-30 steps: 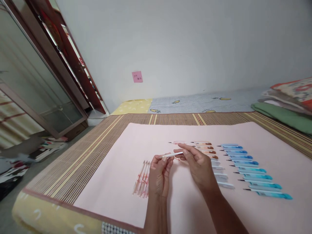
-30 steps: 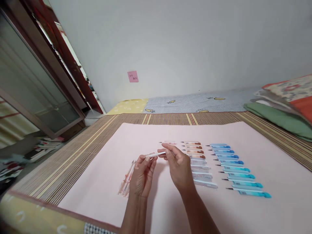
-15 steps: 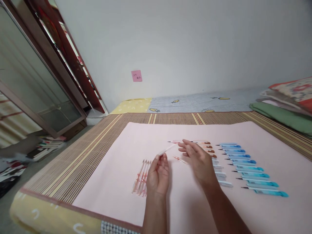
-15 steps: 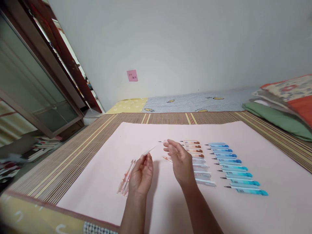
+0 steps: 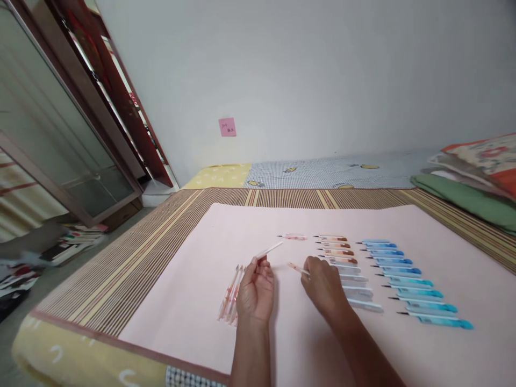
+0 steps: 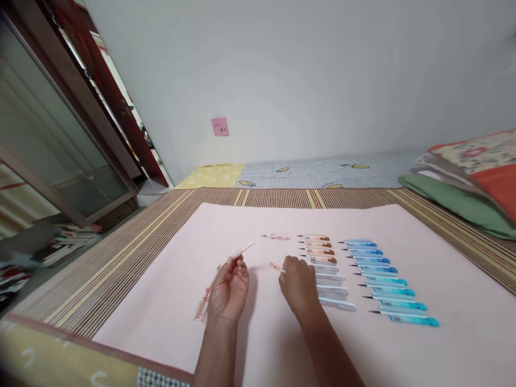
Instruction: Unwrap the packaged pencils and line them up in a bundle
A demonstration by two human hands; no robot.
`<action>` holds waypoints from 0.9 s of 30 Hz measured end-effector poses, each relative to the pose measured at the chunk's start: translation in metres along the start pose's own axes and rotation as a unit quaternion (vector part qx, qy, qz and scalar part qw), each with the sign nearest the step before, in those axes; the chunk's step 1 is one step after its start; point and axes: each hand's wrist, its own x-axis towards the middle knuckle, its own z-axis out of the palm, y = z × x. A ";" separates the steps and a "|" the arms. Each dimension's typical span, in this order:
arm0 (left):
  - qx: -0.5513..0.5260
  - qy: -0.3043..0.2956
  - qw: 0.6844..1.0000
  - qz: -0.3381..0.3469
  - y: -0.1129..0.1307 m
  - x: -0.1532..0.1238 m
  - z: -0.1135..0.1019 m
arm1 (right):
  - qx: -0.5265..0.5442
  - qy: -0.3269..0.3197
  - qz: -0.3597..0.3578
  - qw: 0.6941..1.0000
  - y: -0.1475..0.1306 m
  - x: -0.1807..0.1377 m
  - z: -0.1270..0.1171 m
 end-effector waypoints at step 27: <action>0.067 0.018 0.995 0.065 -0.003 0.002 -0.003 | 0.546 0.020 0.052 0.836 0.001 0.006 -0.066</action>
